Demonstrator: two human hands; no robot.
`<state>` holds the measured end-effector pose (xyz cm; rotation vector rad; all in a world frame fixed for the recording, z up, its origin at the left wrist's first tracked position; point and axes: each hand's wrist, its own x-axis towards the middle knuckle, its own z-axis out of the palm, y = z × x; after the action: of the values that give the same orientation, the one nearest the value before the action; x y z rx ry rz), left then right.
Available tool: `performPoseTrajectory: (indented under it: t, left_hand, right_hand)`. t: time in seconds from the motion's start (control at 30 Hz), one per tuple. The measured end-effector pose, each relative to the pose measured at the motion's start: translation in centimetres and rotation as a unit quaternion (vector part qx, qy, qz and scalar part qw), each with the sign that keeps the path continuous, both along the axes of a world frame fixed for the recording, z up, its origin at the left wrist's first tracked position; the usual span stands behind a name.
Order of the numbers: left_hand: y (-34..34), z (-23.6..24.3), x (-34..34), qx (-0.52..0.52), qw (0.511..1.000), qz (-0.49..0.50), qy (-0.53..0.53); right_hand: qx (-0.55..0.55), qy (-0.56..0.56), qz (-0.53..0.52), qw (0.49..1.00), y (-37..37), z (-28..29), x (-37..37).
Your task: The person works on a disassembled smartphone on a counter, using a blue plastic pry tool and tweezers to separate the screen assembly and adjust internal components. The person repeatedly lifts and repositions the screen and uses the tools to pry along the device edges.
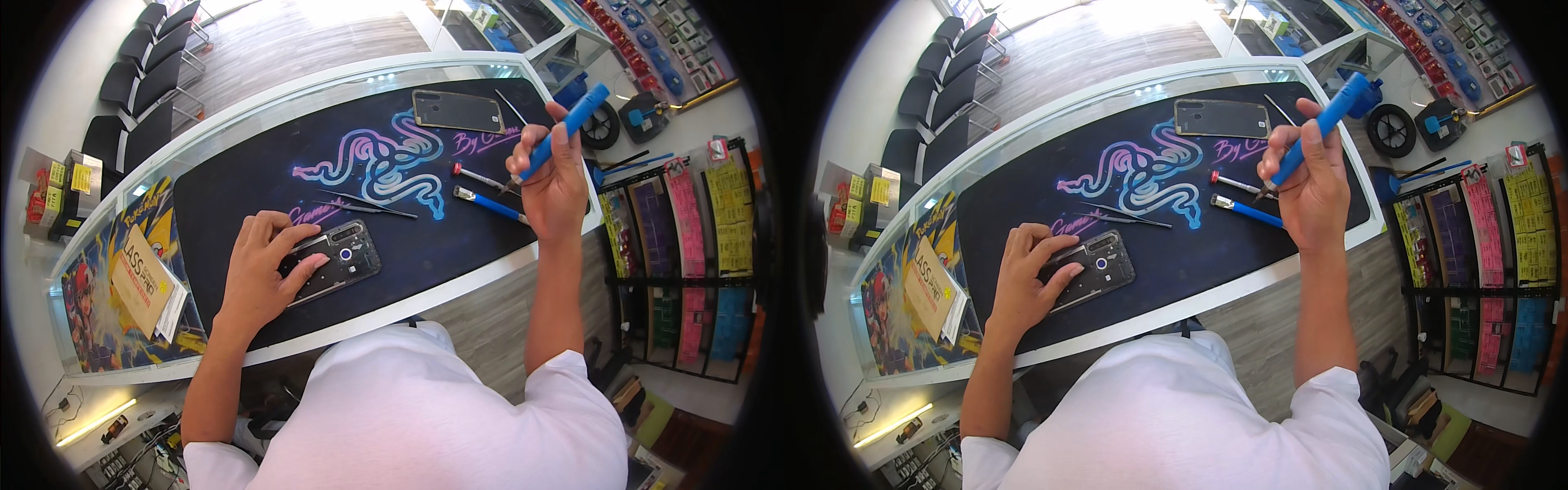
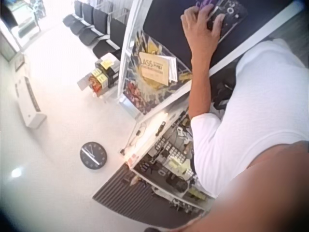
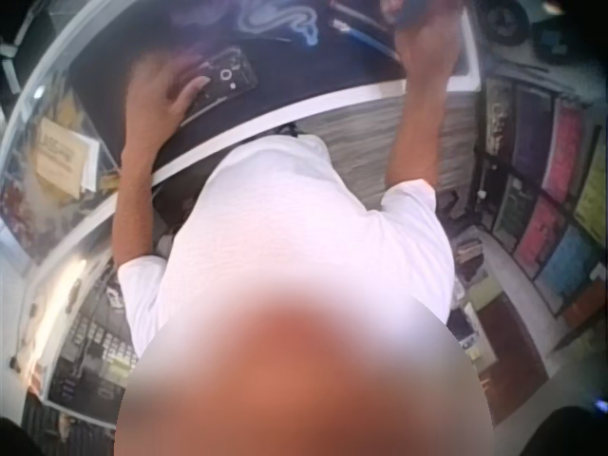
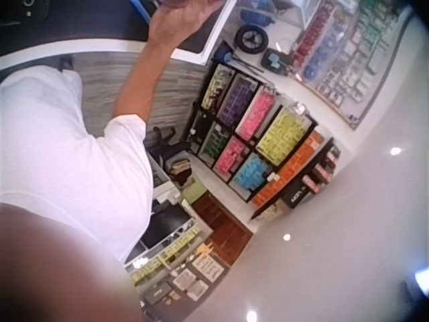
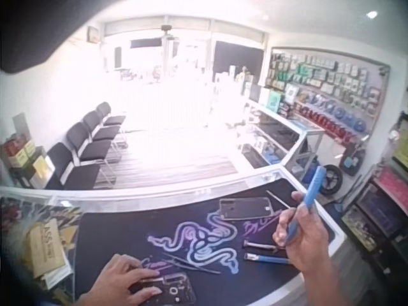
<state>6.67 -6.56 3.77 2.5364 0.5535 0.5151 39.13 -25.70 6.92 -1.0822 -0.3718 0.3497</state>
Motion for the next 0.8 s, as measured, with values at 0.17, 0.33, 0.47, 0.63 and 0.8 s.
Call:
performPoseTrajectory:
  t: [0.17,0.33,0.47,0.63,0.8]
  left_hand:
    - [0.5,0.7,-1.6,0.030,0.999,0.008,-0.031]
    - [1.9,0.3,-6.1,-0.165,0.963,0.164,-0.137]
    - [2.5,-1.1,-11.1,-0.324,0.889,0.279,-0.166]
    - [4.0,-2.0,-12.9,-0.251,0.923,0.198,-0.215]
    - [2.8,-1.5,-9.6,-0.169,0.948,0.226,-0.147]
  right_hand:
    - [0.010,0.058,0.108,0.992,-0.3,-0.4,-0.8]
    - [0.139,0.063,0.213,0.965,-0.9,-2.2,-1.5]
    - [0.150,0.058,0.214,0.964,-1.0,-2.7,-2.0]
    - [0.169,-0.002,0.202,0.965,-0.9,-2.3,-1.6]
    - [0.230,0.023,0.246,0.941,-0.3,-2.2,-1.8]
